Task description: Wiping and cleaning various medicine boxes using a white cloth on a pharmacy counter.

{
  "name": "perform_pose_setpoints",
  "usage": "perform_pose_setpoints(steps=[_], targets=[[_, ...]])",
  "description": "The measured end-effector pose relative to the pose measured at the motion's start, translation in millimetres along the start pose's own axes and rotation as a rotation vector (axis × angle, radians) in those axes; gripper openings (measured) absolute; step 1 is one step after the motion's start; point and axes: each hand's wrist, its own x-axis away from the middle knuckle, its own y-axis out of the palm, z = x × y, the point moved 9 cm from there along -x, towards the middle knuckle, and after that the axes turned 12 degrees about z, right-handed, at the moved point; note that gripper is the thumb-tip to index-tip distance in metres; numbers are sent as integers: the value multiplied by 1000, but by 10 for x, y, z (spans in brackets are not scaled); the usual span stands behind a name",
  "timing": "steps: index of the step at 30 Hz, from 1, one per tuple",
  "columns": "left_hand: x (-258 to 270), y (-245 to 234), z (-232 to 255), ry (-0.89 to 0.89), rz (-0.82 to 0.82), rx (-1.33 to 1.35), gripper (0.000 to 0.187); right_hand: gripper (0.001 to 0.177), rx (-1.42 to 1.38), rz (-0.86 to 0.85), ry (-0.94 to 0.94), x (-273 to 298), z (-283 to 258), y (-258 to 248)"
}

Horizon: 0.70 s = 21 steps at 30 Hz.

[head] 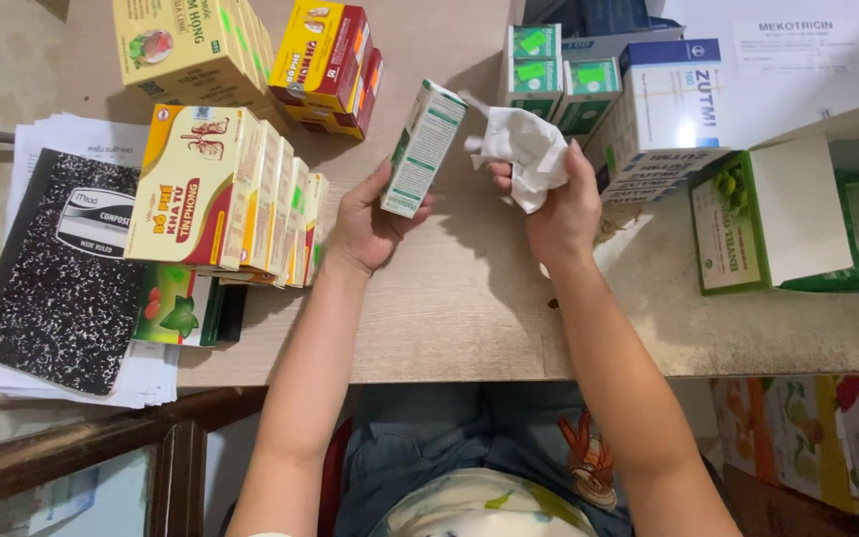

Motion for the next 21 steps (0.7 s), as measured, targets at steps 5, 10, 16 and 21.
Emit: perform_pose_setpoints(steps=[5,10,16,21], targets=[[37,48,75,-48,-34,133,43,66,-60,-8,50,49,-13,120],[145,181,186,-11,-50,198,46,74,3,-139,83,165,-31,343],[120,177,202,33,-64,235,47,64,-67,-201,143,41,189,-58],[272,168,556,602,162,-325,70,42,-129,105,231,-59,266,-282]])
